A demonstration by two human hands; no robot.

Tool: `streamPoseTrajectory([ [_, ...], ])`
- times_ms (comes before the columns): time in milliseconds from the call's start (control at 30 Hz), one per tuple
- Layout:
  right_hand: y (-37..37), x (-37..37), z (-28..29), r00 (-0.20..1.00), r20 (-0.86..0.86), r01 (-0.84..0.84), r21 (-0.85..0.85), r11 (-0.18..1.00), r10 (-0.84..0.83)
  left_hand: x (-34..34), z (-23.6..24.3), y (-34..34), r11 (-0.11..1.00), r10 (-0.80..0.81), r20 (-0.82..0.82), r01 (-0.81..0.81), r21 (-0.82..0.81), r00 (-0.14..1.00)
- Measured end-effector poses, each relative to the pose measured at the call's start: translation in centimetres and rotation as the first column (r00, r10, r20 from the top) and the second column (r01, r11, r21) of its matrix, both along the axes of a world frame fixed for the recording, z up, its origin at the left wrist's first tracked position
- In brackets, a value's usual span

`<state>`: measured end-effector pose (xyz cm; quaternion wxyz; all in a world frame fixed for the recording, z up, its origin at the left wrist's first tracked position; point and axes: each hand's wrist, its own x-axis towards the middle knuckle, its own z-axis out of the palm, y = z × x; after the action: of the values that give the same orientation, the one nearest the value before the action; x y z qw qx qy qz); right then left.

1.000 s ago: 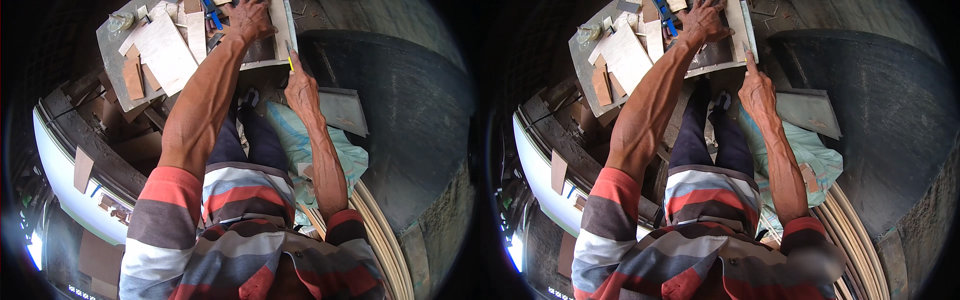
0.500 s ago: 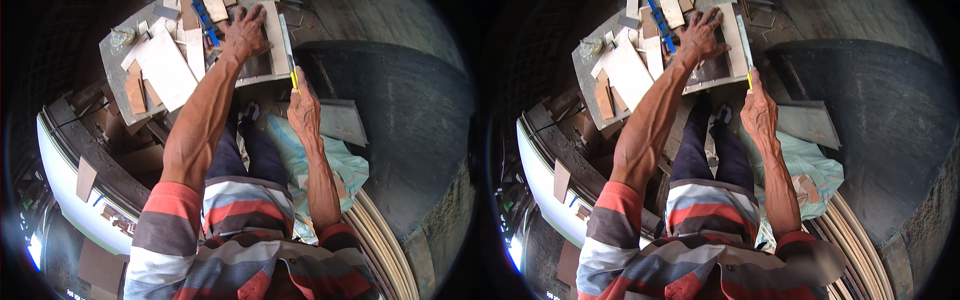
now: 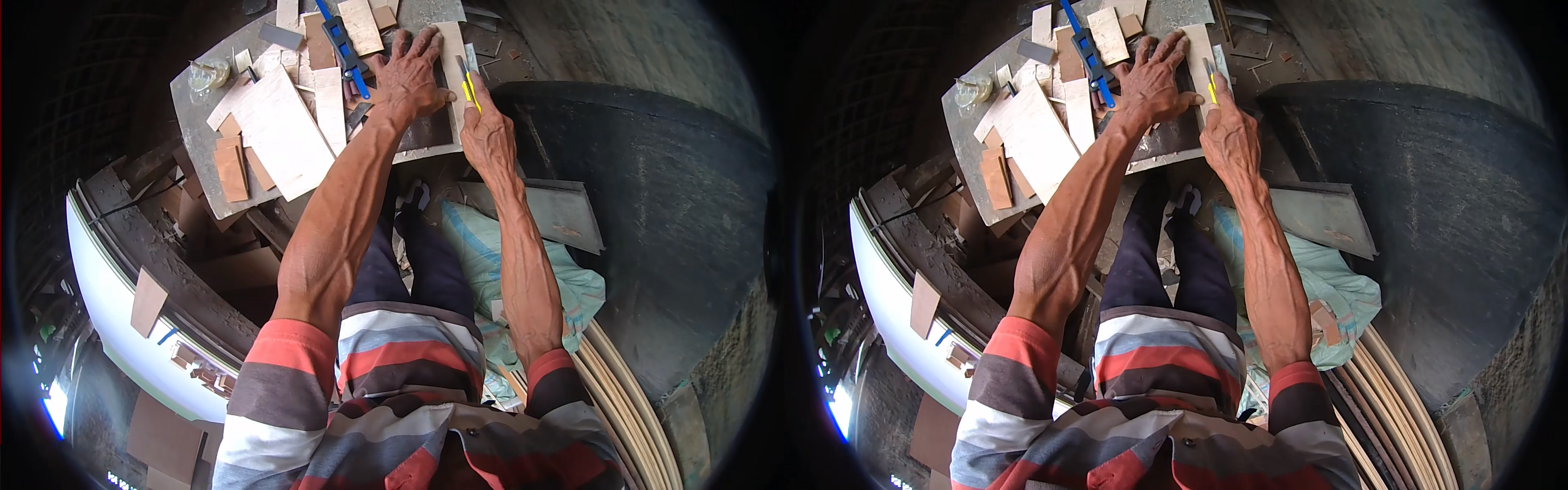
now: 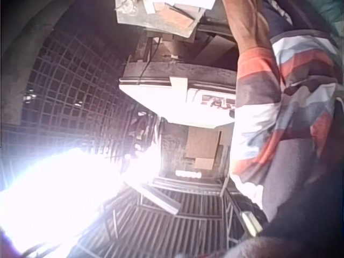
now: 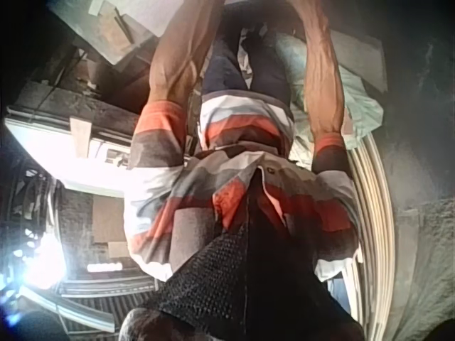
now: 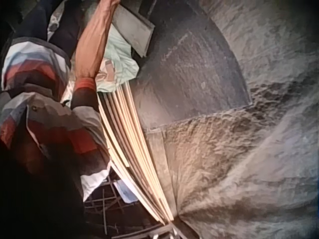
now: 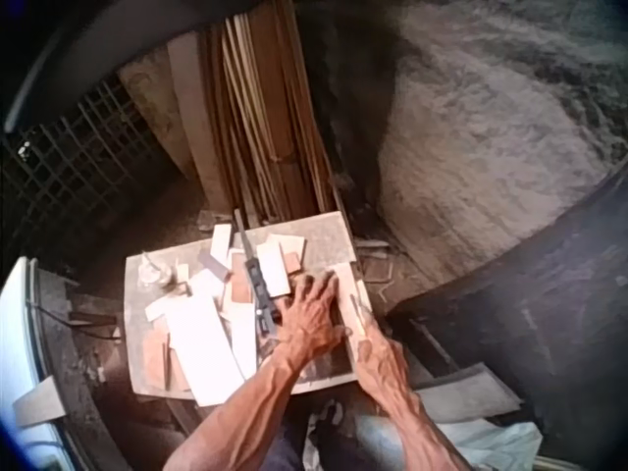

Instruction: The person uses a yellow utility knife to carve and shape small rectangular pieces of light-colored wood on a workbench. They repeatedly score the wood, snap off small sections, and refine the edges by hand. The person also uses a blue marking tool to draw lines on the wood pieces before cutting.

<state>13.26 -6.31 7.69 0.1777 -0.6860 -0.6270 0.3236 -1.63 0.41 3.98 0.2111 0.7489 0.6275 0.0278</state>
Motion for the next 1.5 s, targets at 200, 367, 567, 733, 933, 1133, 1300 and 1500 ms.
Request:
streamPoseTrajectory([
  [200,0.3,-0.3,1.5,0.999,0.039,0.000,-0.128,0.992,0.005,-0.2,0.3,0.0,1.000,0.001,0.006,-0.001,-0.015,1.000],
  [367,-0.1,-0.3,0.8,0.999,0.032,-0.001,-0.036,0.999,0.002,-0.1,0.2,0.0,1.000,0.005,0.002,-0.006,0.006,1.000],
  [567,-1.0,0.1,-0.7,0.983,0.143,-0.126,0.080,0.989,0.114,0.0,0.3,0.0,1.000,-0.014,-0.039,0.015,0.025,0.999],
  [733,-1.8,1.2,-1.2,0.962,0.189,-0.218,0.100,0.971,0.197,0.1,0.6,0.2,1.000,-0.003,-0.051,0.003,0.010,0.999],
  [933,-3.0,1.0,0.5,0.973,0.166,-0.156,-0.027,0.987,0.158,0.2,-0.1,0.2,0.999,-0.019,-0.081,0.023,0.047,0.997],
  [1133,-3.7,0.8,2.7,0.954,0.215,-0.169,-0.193,0.966,0.210,0.6,6.1,1.5,0.953,-0.115,-0.160,0.063,-0.296,0.980],
  [1300,-5.2,1.2,1.9,0.975,0.163,-0.128,-0.146,0.981,0.152,0.4,5.7,1.3,0.963,-0.102,-0.154,0.058,-0.264,0.983],
  [1500,-6.6,1.3,1.7,0.978,0.164,-0.093,-0.194,0.976,0.126,0.3,4.8,1.3,0.973,-0.094,-0.135,0.062,-0.224,0.986],
])
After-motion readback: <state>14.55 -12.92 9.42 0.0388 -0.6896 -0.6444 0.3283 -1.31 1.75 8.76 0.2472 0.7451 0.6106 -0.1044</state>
